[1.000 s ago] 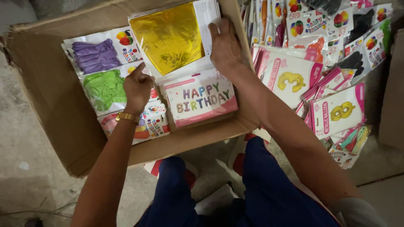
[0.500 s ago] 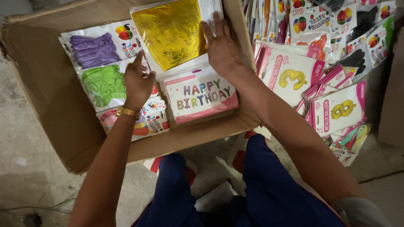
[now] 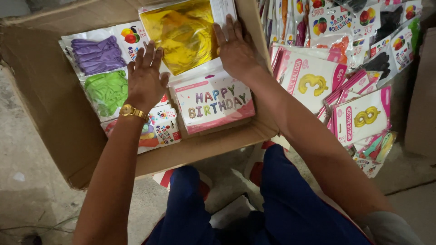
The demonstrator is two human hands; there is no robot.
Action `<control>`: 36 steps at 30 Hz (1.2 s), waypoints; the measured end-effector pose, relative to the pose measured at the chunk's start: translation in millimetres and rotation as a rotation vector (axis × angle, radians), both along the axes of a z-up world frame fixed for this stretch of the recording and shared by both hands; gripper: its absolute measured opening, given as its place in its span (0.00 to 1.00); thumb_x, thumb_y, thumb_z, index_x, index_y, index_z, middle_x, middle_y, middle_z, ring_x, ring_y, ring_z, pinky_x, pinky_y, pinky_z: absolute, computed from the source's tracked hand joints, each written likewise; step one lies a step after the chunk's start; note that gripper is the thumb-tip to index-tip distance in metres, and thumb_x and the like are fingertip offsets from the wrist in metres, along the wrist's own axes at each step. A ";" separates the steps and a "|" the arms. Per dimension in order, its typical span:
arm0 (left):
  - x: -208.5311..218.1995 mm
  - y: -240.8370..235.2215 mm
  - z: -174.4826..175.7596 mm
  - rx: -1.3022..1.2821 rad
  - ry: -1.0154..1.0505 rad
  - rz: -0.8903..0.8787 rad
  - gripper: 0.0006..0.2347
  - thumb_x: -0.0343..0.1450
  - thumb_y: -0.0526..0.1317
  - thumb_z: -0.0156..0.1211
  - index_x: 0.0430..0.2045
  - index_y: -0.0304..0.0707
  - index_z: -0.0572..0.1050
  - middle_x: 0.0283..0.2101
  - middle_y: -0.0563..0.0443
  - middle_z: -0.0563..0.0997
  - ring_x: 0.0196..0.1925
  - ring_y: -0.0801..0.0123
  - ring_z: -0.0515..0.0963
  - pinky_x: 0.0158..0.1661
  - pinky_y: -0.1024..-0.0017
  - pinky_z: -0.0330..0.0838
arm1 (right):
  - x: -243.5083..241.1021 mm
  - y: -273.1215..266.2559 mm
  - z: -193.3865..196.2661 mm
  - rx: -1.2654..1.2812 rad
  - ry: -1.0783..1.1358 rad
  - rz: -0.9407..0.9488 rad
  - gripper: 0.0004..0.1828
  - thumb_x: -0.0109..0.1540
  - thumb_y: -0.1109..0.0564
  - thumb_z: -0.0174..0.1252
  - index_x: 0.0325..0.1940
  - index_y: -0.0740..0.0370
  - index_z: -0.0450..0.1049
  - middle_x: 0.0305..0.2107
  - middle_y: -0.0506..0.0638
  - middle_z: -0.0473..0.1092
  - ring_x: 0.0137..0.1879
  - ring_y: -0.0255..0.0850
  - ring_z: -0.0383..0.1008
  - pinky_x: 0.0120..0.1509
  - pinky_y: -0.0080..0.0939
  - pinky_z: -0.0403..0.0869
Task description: Sorting and organizing various party decorations and metallic balloons into a cardboard box.
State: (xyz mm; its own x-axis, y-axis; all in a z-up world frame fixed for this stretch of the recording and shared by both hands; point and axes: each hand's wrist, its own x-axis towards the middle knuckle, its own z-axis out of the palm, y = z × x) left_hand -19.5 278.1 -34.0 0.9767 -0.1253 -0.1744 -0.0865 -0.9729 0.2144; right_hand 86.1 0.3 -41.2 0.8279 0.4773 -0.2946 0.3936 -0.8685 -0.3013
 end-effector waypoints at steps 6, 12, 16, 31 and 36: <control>4.1 -4.6 4.9 -0.021 0.082 0.029 0.32 0.71 0.44 0.60 0.72 0.37 0.58 0.77 0.42 0.52 0.74 0.44 0.56 0.63 0.43 0.57 | 0.9 2.9 3.8 -0.031 -0.011 0.002 0.37 0.69 0.53 0.47 0.81 0.58 0.45 0.76 0.65 0.36 0.79 0.64 0.40 0.77 0.67 0.48; -3.3 0.4 8.5 -0.086 0.029 0.024 0.29 0.73 0.42 0.58 0.72 0.38 0.59 0.78 0.41 0.53 0.77 0.46 0.55 0.66 0.44 0.58 | -2.1 -3.3 -7.8 0.002 -0.167 -0.011 0.35 0.66 0.59 0.50 0.79 0.62 0.54 0.76 0.63 0.43 0.81 0.61 0.45 0.80 0.63 0.52; -7.4 -2.2 20.6 -0.113 0.006 0.057 0.30 0.74 0.41 0.57 0.73 0.37 0.58 0.78 0.38 0.51 0.78 0.45 0.54 0.67 0.43 0.56 | -4.6 1.5 -3.4 -0.005 -0.233 0.003 0.35 0.64 0.60 0.51 0.77 0.65 0.55 0.75 0.66 0.45 0.79 0.64 0.46 0.78 0.65 0.53; 6.6 -4.2 -94.7 -0.602 0.089 0.432 0.42 0.73 0.47 0.60 0.70 0.14 0.39 0.71 0.17 0.57 0.75 0.35 0.58 0.72 0.59 0.56 | -27.6 12.4 -1.8 -0.155 -0.048 -0.065 0.42 0.62 0.64 0.48 0.80 0.66 0.45 0.74 0.74 0.33 0.78 0.72 0.40 0.76 0.68 0.55; 12.5 -4.6 -68.2 -0.574 0.067 0.325 0.40 0.76 0.41 0.57 0.70 0.11 0.35 0.74 0.12 0.43 0.77 0.29 0.47 0.74 0.57 0.48 | -24.4 10.7 5.1 -0.165 -0.002 -0.021 0.44 0.60 0.66 0.49 0.80 0.67 0.42 0.73 0.76 0.32 0.77 0.73 0.40 0.75 0.69 0.52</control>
State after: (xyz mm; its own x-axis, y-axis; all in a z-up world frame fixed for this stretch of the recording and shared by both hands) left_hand -6.9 273.4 -102.2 0.9697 0.0828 -0.2298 0.2239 -0.6768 0.7013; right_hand 61.7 11.0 -36.1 0.8379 0.4052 -0.3657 0.3752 -0.9142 -0.1532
